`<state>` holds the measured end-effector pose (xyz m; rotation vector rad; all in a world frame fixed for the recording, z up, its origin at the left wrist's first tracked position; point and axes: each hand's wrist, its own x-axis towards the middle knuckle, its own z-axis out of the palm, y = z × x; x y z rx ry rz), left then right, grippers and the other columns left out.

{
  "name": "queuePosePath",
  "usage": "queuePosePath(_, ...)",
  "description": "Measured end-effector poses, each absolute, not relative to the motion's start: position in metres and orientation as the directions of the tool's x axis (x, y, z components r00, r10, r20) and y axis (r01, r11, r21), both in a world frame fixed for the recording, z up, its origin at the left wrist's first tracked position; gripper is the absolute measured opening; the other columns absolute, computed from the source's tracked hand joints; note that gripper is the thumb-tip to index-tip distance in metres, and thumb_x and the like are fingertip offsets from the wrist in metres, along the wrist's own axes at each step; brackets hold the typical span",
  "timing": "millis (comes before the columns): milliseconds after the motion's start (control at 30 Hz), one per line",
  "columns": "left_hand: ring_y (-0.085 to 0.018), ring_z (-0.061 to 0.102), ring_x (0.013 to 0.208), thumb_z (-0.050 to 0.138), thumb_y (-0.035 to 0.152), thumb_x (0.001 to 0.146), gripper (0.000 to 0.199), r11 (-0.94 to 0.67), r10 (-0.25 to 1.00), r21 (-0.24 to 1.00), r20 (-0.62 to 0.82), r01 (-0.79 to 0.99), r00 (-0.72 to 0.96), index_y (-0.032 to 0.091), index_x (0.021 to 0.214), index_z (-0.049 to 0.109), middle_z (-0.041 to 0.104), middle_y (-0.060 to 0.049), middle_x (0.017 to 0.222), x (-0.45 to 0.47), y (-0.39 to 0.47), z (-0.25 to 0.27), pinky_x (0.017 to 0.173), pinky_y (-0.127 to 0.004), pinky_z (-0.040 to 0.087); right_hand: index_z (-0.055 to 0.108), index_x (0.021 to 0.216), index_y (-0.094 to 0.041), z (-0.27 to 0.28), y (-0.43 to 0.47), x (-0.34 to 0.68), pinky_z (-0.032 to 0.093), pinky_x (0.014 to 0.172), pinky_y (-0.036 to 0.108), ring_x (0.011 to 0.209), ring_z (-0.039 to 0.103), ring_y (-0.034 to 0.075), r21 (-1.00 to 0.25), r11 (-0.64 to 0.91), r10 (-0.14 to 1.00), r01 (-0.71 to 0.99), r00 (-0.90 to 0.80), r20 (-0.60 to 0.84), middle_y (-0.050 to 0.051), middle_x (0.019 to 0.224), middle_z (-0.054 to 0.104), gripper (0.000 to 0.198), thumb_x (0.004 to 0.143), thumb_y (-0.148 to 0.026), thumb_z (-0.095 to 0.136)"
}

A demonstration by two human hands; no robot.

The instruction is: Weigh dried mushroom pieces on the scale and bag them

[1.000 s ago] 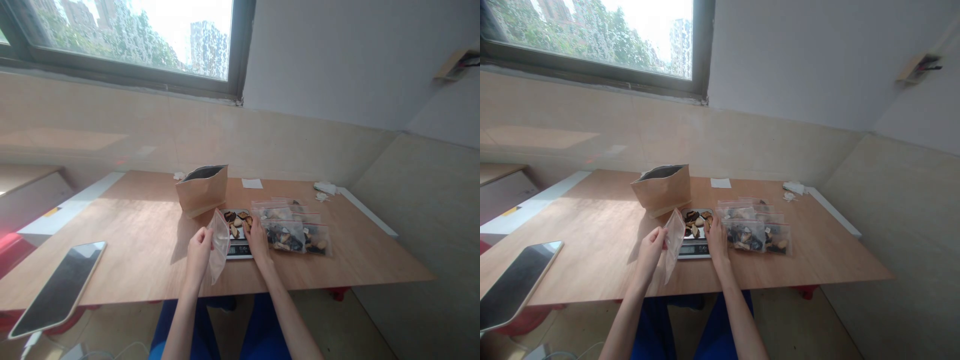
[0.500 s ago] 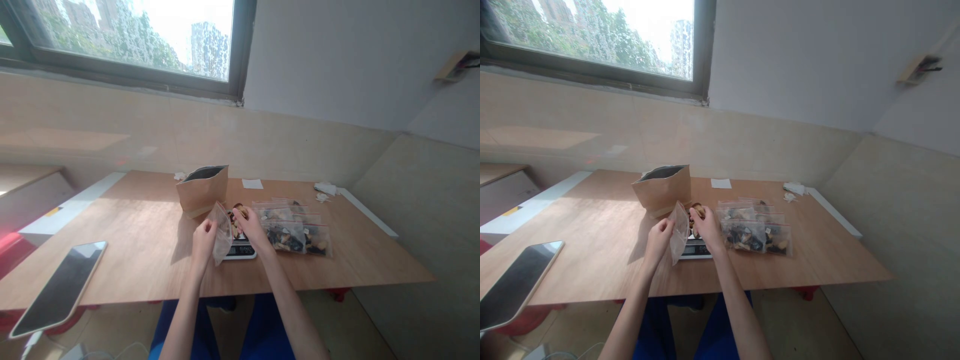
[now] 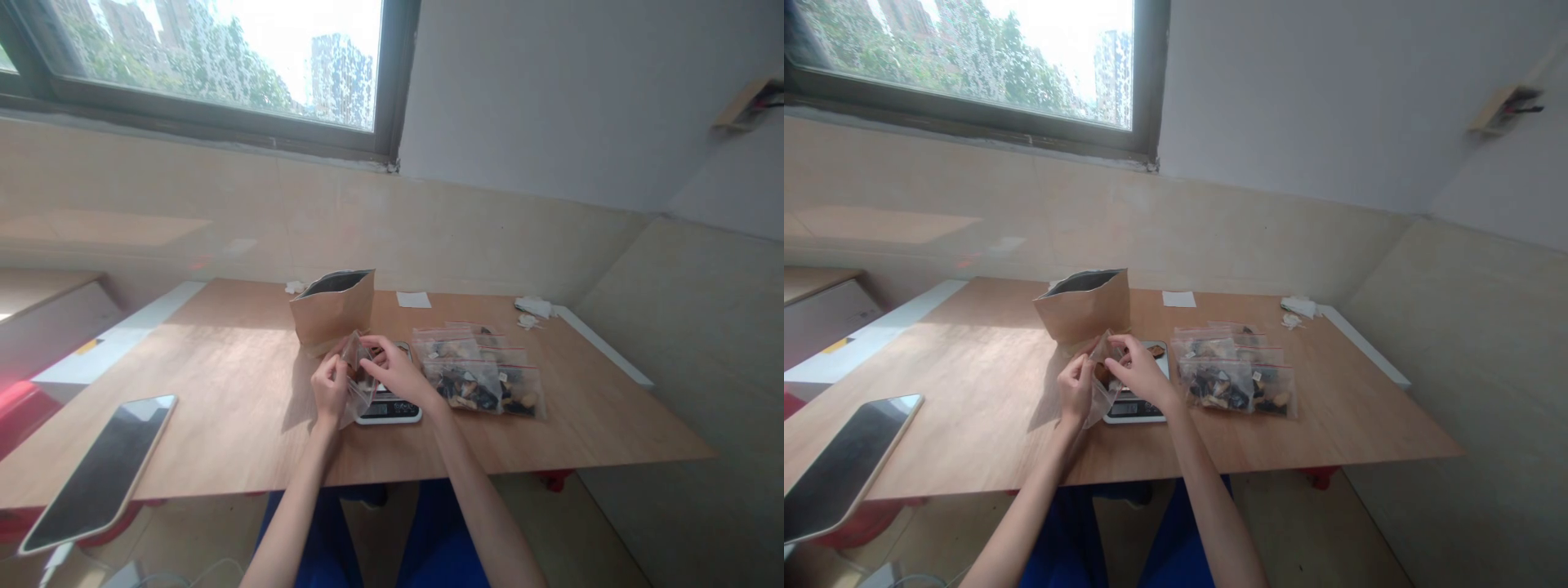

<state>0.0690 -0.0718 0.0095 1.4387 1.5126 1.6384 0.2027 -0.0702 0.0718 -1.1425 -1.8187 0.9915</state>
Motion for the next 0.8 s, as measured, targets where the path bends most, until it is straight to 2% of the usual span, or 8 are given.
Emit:
queuePosePath(67,-0.014,0.049,0.061,0.039,0.035,0.076,0.029,-0.208,0.869,0.938,0.307,0.279,-0.387,0.021,0.050,0.036,0.055,-0.002,0.062,0.066,-0.068,0.002,0.056,-0.024,0.038,0.056,0.104,-0.020,0.064,-0.077,0.216,0.050,0.069,0.027,0.077,0.059,0.012,-0.833,0.356,0.932,0.424,-0.220,0.286,0.005,0.106,0.059,0.024,0.083,-0.025,0.046)
queuePosePath(133,-0.012,0.038,0.051,0.039,0.035,0.074,0.029,-0.201,0.851,0.947,0.295,0.251,-0.435,0.022,0.049,0.032,0.039,0.003,0.049,0.063,-0.066,-0.004,0.049,-0.023,0.031,0.058,0.098,-0.019,0.050,-0.084,0.230,0.049,0.076,0.030,0.084,0.057,0.015,-0.764,0.337,0.937,0.550,-0.119,0.328,0.006,0.101,0.058,0.021,0.083,-0.022,0.045)
queuePosePath(233,-0.010,0.026,0.047,0.040,0.035,0.073,0.029,-0.222,0.826,0.953,0.296,0.205,-0.480,0.022,0.049,0.029,0.026,0.006,0.047,0.061,-0.065,-0.011,0.046,-0.024,0.023,0.058,0.097,-0.019,0.025,-0.095,0.247,0.045,0.086,0.038,0.097,0.054,0.021,-0.655,0.308,0.938,0.690,-0.106,0.329,0.007,0.099,0.057,0.021,0.078,-0.017,0.051)
queuePosePath(367,-0.010,0.026,0.049,0.040,0.037,0.073,0.027,-0.232,0.830,0.949,0.307,0.214,-0.466,0.021,0.051,0.036,0.028,0.005,0.049,0.061,-0.067,-0.013,0.047,-0.024,0.023,0.060,0.092,-0.019,0.007,-0.103,0.256,0.043,0.087,0.041,0.095,0.053,0.023,-0.589,0.327,0.926,0.739,-0.127,0.355,0.008,0.097,0.057,0.022,0.076,-0.009,0.050)
queuePosePath(467,-0.011,0.030,0.050,0.038,0.039,0.074,0.027,-0.210,0.843,0.954,0.288,0.215,-0.454,0.020,0.055,0.042,0.032,0.004,0.051,0.061,-0.067,-0.013,0.049,-0.024,0.027,0.063,0.089,-0.019,0.010,-0.103,0.257,0.045,0.083,0.037,0.090,0.056,0.021,-0.616,0.351,0.921,0.705,-0.143,0.361,0.007,0.091,0.059,0.020,0.080,-0.011,0.047)
queuePosePath(567,-0.011,0.029,0.049,0.037,0.038,0.076,0.029,-0.205,0.829,0.949,0.298,0.238,-0.473,0.021,0.053,0.037,0.029,0.004,0.049,0.062,-0.068,-0.013,0.048,-0.024,0.026,0.065,0.088,-0.019,0.027,-0.102,0.250,0.046,0.080,0.034,0.086,0.059,0.019,-0.697,0.339,0.934,0.632,-0.135,0.331,0.006,0.089,0.063,0.019,0.084,-0.017,0.046)
queuePosePath(700,-0.011,0.028,0.048,0.040,0.035,0.077,0.031,-0.251,0.775,0.926,0.367,0.282,-0.514,0.022,0.051,0.026,0.026,0.005,0.048,0.063,-0.070,-0.012,0.048,-0.024,0.025,0.063,0.101,-0.020,0.061,-0.098,0.221,0.048,0.077,0.029,0.083,0.061,0.016,-0.817,0.344,0.937,0.463,-0.105,0.334,0.005,0.097,0.066,0.022,0.084,-0.026,0.049)
queuePosePath(800,-0.011,0.032,0.049,0.038,0.034,0.079,0.029,-0.231,0.781,0.928,0.357,0.294,-0.513,0.022,0.053,0.031,0.031,0.005,0.049,0.063,-0.072,-0.012,0.050,-0.023,0.029,0.059,0.108,-0.021,0.077,-0.091,0.199,0.049,0.075,0.027,0.084,0.060,0.015,-0.812,0.390,0.921,0.435,-0.170,0.351,0.004,0.099,0.064,0.028,0.082,-0.026,0.052)
